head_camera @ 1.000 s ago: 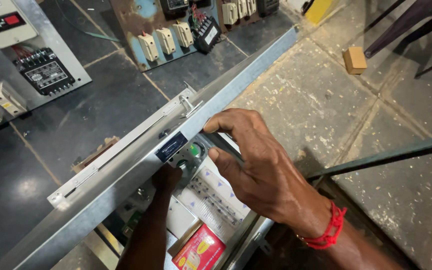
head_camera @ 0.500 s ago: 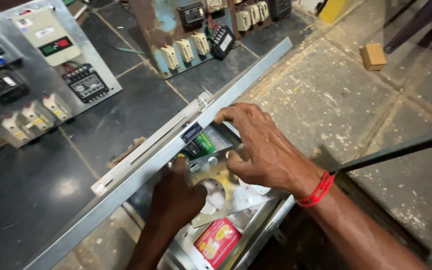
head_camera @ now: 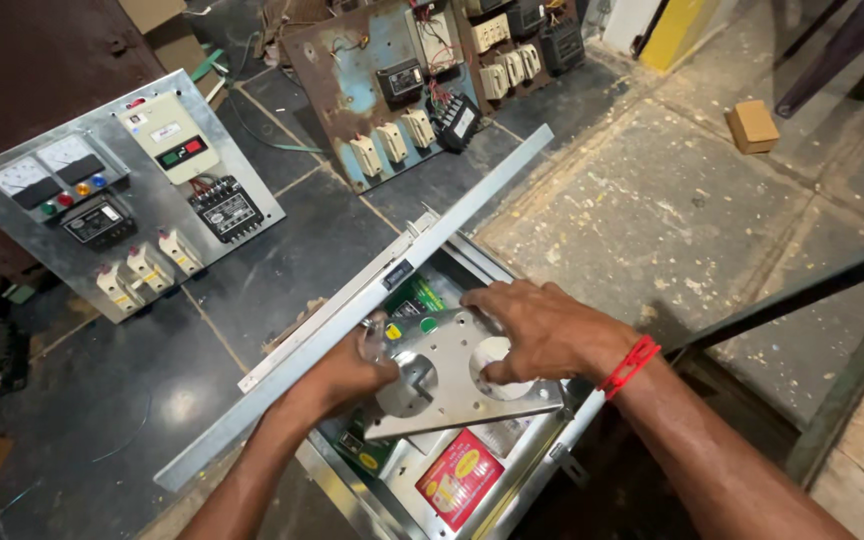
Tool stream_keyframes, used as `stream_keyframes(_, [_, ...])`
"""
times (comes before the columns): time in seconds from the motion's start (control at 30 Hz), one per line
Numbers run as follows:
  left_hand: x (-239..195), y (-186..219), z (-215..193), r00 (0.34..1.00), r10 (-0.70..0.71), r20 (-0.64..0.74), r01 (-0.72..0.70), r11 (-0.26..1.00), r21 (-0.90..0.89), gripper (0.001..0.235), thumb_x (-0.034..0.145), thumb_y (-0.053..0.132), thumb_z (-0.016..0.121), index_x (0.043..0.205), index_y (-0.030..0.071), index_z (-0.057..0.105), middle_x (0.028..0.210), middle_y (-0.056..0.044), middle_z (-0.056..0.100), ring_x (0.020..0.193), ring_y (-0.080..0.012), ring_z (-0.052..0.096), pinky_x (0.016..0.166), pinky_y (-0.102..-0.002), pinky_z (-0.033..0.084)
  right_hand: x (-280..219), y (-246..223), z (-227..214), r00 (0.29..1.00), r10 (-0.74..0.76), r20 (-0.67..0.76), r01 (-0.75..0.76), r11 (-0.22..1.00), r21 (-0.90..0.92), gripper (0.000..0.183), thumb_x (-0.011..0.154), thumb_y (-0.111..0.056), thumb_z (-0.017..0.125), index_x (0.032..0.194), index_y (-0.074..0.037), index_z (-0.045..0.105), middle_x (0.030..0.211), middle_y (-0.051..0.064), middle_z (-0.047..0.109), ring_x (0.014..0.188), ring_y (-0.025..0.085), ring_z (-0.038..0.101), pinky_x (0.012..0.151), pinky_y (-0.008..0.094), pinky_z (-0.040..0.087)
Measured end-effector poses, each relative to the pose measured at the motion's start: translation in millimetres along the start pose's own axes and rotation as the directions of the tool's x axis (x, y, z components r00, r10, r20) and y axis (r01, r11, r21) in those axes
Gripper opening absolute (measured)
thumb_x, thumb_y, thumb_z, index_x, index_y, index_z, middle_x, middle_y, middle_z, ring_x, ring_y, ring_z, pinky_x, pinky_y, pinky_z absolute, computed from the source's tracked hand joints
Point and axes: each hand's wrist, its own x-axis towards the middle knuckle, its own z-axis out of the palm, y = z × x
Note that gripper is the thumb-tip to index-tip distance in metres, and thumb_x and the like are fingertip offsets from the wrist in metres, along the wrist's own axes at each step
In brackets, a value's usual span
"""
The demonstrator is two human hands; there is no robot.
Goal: The person unboxes various electrical components, including meters and terminal blocks, and places them onto a metal mounting plate alongside a bundle of multicolored wires.
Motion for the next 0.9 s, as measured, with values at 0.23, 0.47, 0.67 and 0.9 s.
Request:
stream_keyframes(0.23, [4.3,0.5,-22.2,0.916,-0.038,0.400,0.175,0.934,-0.313,0.092,0.074,0.054,0.071,0.153,0.016,0.045,0.114,-0.016,0.072,0.088,-0.0222,0.067,0.073,-0.036,0.056,-30.1,5.7,-17.6,0.987,-0.011,-0.163,-0.022,0.979,-0.200,0.055,0.078,-0.020,0.074,0.131,-0.009,0.061,0.118,0.018,0.067,0.107,0.036,0.066,0.092,0.045,0.054])
stream_keyframes(0.47, [10.9,4.6,-25.7,0.913,0.041,0.406,0.176,0.858,-0.482,0.077,0.087,0.066,0.049,0.144,0.015,0.058,0.125,-0.006,0.071,0.089,-0.0168,0.067,0.069,-0.033,0.057,-135.7,5.3,-83.5,0.793,0.608,-0.034,-0.608,0.794,0.014,0.068,0.092,-0.035,0.070,0.156,-0.033,0.046,0.130,0.005,0.070,0.084,0.027,0.078,0.083,0.040,0.063])
stream_keyframes(0.67, [1.5,-1.2,-16.0,0.927,-0.014,0.374,0.203,0.859,-0.470,0.071,0.089,0.063,0.052,0.136,0.013,0.068,0.132,-0.007,0.072,0.106,-0.0192,0.066,0.081,-0.034,0.055,-224.3,29.4,-62.5,0.618,0.786,0.001,-0.780,0.613,0.126,0.073,0.093,-0.026,0.074,0.159,-0.030,0.044,0.101,0.016,0.075,0.079,0.027,0.073,0.076,0.044,0.061])
stream_keyframes(0.9, [4.4,2.8,-7.3,0.862,-0.026,0.506,0.305,0.824,-0.477,0.072,0.088,0.063,0.051,0.138,0.013,0.067,0.137,-0.004,0.071,0.113,-0.0260,0.066,0.087,-0.042,0.052,-331.0,66.5,-2.0,0.538,0.842,-0.048,-0.752,0.505,0.424,0.066,0.092,-0.024,0.077,0.154,-0.029,0.053,0.118,0.012,0.071,0.088,0.030,0.069,0.078,0.048,0.061])
